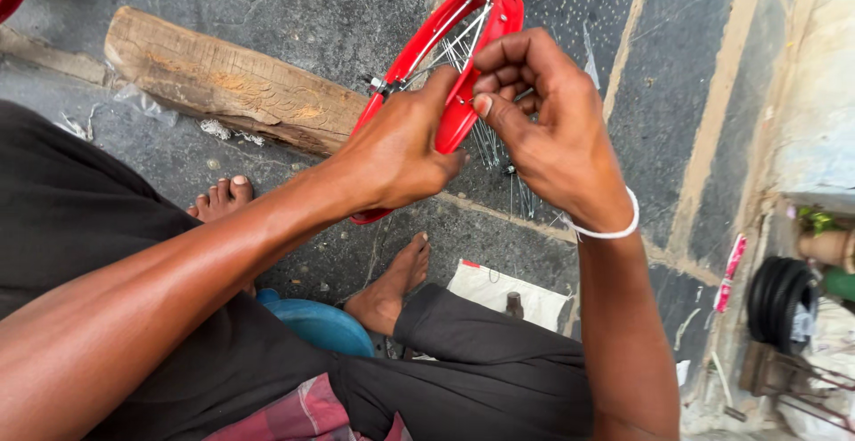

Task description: The person is assembling a bicycle wheel by inserting spokes into a red rim and connecting them to the hub. They are sitting on the ground and using their hands to manipulate the spokes and rim.

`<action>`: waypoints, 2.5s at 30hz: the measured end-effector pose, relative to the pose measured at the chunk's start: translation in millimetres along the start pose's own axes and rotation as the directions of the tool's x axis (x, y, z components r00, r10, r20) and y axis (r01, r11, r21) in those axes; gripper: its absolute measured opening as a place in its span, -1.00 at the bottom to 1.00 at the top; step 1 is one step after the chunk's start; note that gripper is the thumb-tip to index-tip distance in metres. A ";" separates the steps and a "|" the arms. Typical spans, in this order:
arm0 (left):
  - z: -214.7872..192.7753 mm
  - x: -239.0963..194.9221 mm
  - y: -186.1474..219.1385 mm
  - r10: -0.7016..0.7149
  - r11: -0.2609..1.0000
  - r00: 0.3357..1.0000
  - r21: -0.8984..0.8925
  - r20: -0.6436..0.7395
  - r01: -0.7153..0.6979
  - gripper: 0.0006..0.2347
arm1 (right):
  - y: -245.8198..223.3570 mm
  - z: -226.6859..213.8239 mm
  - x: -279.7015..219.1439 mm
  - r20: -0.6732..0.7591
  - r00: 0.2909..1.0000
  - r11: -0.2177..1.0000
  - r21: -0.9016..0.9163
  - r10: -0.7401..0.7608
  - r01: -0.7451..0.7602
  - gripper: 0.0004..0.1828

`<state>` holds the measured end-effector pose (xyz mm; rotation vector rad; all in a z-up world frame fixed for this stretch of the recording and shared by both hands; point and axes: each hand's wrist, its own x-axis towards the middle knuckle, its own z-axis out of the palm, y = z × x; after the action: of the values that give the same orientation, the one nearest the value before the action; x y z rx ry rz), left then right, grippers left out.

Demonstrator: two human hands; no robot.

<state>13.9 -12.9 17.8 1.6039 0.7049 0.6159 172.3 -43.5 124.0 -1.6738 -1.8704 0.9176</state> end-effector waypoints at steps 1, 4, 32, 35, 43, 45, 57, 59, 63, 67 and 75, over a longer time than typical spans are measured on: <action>-0.5 -0.6 0.1 0.020 1.000 1.000 -0.001 -0.013 -0.020 -0.51 | -0.6 2.1 3.7 0.003 1.000 1.000 -0.004 0.014 -0.014 -0.73; -1.4 -0.7 -0.6 0.065 0.998 0.997 -0.014 -0.038 -0.066 -0.54 | 2.4 -0.3 7.9 0.013 0.996 0.996 0.007 0.093 -0.093 -0.69; 4.9 -2.8 -13.6 0.083 0.995 0.996 -0.056 -0.046 -0.085 -0.64 | -34.1 26.3 -0.2 -0.035 0.998 0.648 -0.762 -0.043 0.001 -0.88; 3.1 -2.3 -9.5 0.103 0.992 0.993 -0.064 -0.048 -0.106 -0.66 | -35.2 25.3 -2.7 -0.031 0.997 0.695 -0.718 -0.075 0.030 -0.86; 3.6 -4.9 -7.8 0.107 0.994 0.993 -0.023 -0.051 -0.108 -0.64 | -30.3 25.3 -5.8 -0.029 0.995 0.666 -0.745 -0.099 0.045 -0.85; 6.3 -4.7 -8.3 0.146 0.989 0.986 -0.023 -0.077 -0.148 -0.65 | -28.9 24.9 -7.5 -0.094 0.995 0.786 -0.616 -0.016 -0.046 -0.86; 8.2 -5.6 -16.0 0.117 0.993 0.993 -0.016 -0.035 -0.118 -0.64 | -24.5 29.4 -8.5 -0.048 0.993 0.665 -0.746 -0.108 0.036 -0.90; 7.1 -4.7 -14.0 0.171 0.985 0.984 -0.009 -0.056 -0.172 -0.61 | -25.7 27.7 -9.0 -0.051 0.995 0.679 -0.734 -0.081 0.017 -0.90; 10.1 -4.7 -15.5 0.151 0.987 0.988 -0.051 -0.037 -0.153 -0.63 | -24.2 28.9 -11.7 -0.116 0.991 0.744 -0.668 -0.068 -0.027 -0.89; 8.8 -4.4 -16.7 0.153 0.987 0.987 -0.038 -0.044 -0.155 -0.65 | -27.3 30.9 -9.3 0.000 0.989 0.541 -0.837 -0.145 0.079 -0.88; 10.5 -4.5 -23.2 0.215 0.976 0.973 -0.025 -0.085 -0.218 -0.64 | -29.5 32.5 -10.3 -0.040 0.992 0.638 -0.769 -0.119 0.046 -0.85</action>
<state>16.2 -21.0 -6.7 1.6430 0.5795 0.8527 130.4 -60.2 124.9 -1.9906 -2.4367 -0.0735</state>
